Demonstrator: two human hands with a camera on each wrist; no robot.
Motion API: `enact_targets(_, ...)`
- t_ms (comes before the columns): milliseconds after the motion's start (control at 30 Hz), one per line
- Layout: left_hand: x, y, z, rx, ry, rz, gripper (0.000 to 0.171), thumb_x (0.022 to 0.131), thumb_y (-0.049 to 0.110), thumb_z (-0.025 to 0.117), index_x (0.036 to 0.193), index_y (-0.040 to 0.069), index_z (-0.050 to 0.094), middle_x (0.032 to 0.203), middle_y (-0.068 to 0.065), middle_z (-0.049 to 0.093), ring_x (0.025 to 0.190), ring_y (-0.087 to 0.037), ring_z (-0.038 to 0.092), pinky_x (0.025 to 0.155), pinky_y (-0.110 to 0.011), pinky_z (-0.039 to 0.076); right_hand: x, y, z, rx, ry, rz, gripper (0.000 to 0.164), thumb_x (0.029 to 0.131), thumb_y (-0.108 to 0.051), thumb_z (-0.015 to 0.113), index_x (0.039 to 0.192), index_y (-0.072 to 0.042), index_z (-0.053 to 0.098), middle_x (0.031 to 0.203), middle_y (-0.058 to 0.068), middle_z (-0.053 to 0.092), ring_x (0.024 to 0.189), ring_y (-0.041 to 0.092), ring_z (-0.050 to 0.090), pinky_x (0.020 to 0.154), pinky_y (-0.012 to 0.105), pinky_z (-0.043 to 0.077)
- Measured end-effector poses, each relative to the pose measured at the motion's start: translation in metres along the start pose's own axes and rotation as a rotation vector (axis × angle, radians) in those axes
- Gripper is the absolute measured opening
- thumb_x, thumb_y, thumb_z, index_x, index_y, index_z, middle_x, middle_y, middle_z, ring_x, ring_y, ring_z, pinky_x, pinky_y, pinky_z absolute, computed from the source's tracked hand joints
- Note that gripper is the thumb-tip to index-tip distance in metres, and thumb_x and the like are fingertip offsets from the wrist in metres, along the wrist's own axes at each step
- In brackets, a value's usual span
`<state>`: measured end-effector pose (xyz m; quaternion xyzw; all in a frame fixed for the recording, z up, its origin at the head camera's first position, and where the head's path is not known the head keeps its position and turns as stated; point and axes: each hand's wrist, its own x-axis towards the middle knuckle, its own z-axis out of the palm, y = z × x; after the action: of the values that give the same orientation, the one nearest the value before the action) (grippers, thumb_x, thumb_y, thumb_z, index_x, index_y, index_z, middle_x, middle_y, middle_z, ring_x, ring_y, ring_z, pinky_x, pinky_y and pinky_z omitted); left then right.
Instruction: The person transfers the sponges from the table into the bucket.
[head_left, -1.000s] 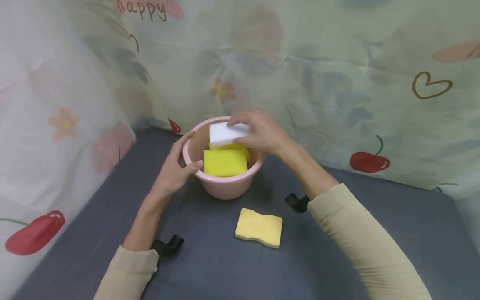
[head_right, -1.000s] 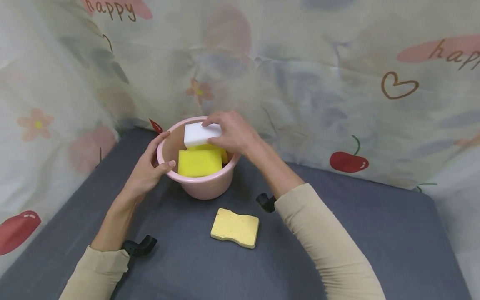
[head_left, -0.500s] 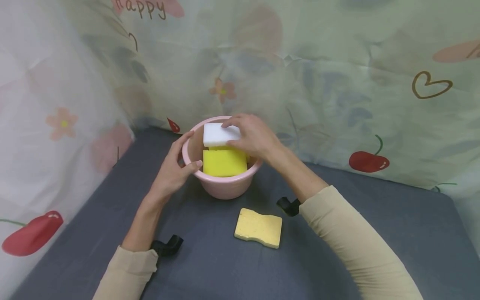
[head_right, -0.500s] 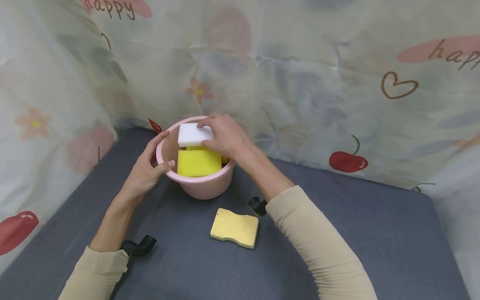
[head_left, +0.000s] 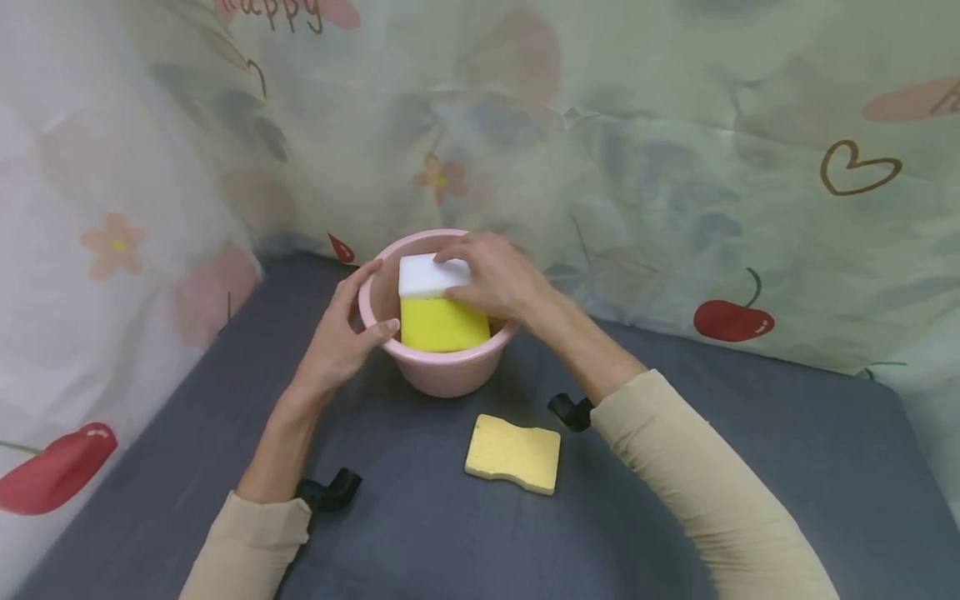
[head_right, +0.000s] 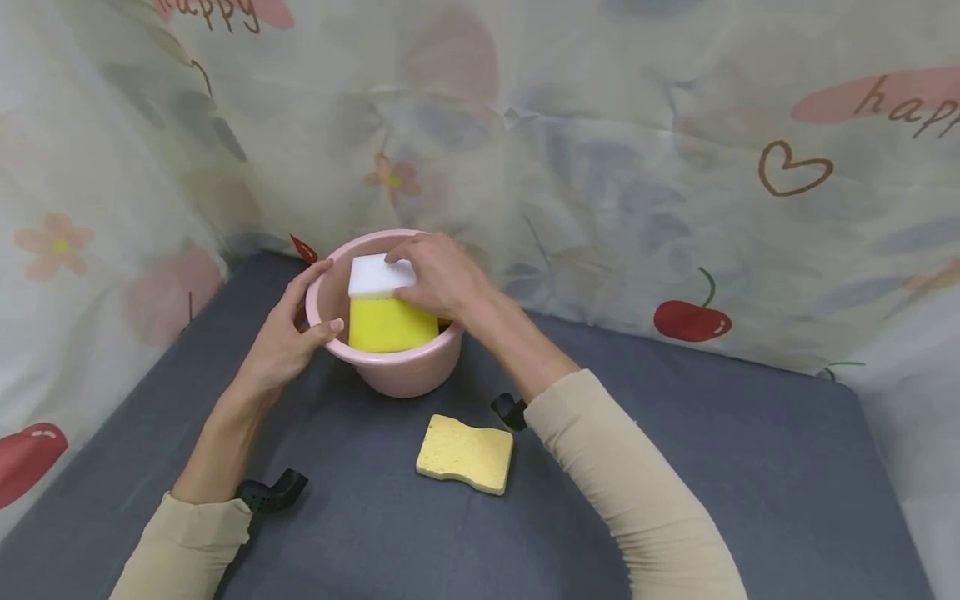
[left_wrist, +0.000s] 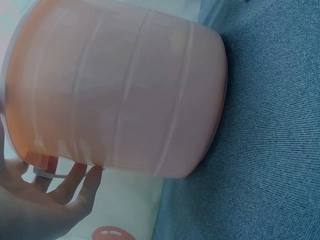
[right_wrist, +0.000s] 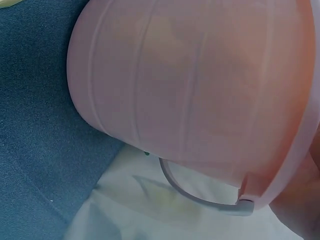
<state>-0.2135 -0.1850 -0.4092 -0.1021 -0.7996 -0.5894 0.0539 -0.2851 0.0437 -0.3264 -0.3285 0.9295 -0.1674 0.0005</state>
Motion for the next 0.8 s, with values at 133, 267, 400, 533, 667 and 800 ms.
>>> enact_targets(133, 0.000, 0.000, 0.000, -0.003, 0.000, -0.001, 0.078, 0.090, 0.017, 0.070, 0.156, 0.029, 0.031, 0.152, -0.007, 0.030, 0.134, -0.026, 0.036, 0.105, -0.050, 0.041, 0.000, 0.002, -0.001, 0.026, 0.004, -0.034, 0.042, 0.091, -0.026, 0.069, 0.132, -0.018, 0.066, 0.134, 0.000, 0.062, 0.123, 0.023, 0.051, 0.105, 0.040, 0.037)
enact_targets(267, 0.001, 0.001, 0.001, -0.011, 0.005, 0.001, 0.077, 0.089, 0.015, 0.070, 0.155, 0.027, 0.032, 0.153, -0.007, 0.029, 0.135, -0.026, 0.036, 0.105, -0.049, 0.041, -0.001, 0.004, -0.002, 0.058, 0.006, -0.078, 0.041, 0.090, -0.022, 0.068, 0.131, -0.016, 0.067, 0.130, -0.001, 0.064, 0.121, 0.020, 0.054, 0.104, 0.038, 0.039)
enact_targets(400, 0.001, 0.002, 0.001, -0.009, 0.009, 0.005, 0.077, 0.089, 0.015, 0.070, 0.155, 0.026, 0.032, 0.154, -0.007, 0.029, 0.136, -0.027, 0.036, 0.105, -0.049, 0.041, -0.005, 0.005, -0.003, 0.067, 0.009, -0.073, 0.040, 0.090, -0.021, 0.068, 0.129, -0.014, 0.067, 0.127, -0.001, 0.065, 0.119, 0.020, 0.055, 0.102, 0.037, 0.041)
enact_targets(533, 0.001, 0.001, 0.001, -0.005, 0.012, 0.004, 0.077, 0.089, 0.016, 0.070, 0.155, 0.027, 0.032, 0.154, -0.007, 0.029, 0.136, -0.027, 0.035, 0.106, -0.050, 0.040, -0.011, 0.006, -0.004, 0.097, 0.013, -0.063, 0.039, 0.088, -0.019, 0.067, 0.127, -0.014, 0.068, 0.125, -0.001, 0.066, 0.117, 0.020, 0.055, 0.100, 0.036, 0.042)
enact_targets(667, 0.000, 0.000, 0.001, 0.001, 0.008, 0.004, 0.077, 0.090, 0.017, 0.071, 0.156, 0.027, 0.032, 0.154, -0.007, 0.029, 0.135, -0.026, 0.036, 0.105, -0.049, 0.041, -0.021, 0.007, -0.009, 0.106, 0.010, -0.076, 0.040, 0.087, -0.018, 0.066, 0.127, -0.014, 0.068, 0.120, -0.002, 0.068, 0.104, 0.019, 0.057, 0.089, 0.034, 0.045)
enact_targets(800, 0.000, 0.000, 0.001, 0.005, 0.010, 0.008, 0.078, 0.090, 0.016, 0.071, 0.155, 0.028, 0.032, 0.153, -0.007, 0.030, 0.134, -0.026, 0.037, 0.104, -0.049, 0.042, -0.035, 0.008, -0.015, 0.105, 0.017, -0.099, 0.041, 0.088, -0.019, 0.068, 0.128, -0.012, 0.067, 0.115, 0.001, 0.068, 0.098, 0.021, 0.057, 0.088, 0.036, 0.045)
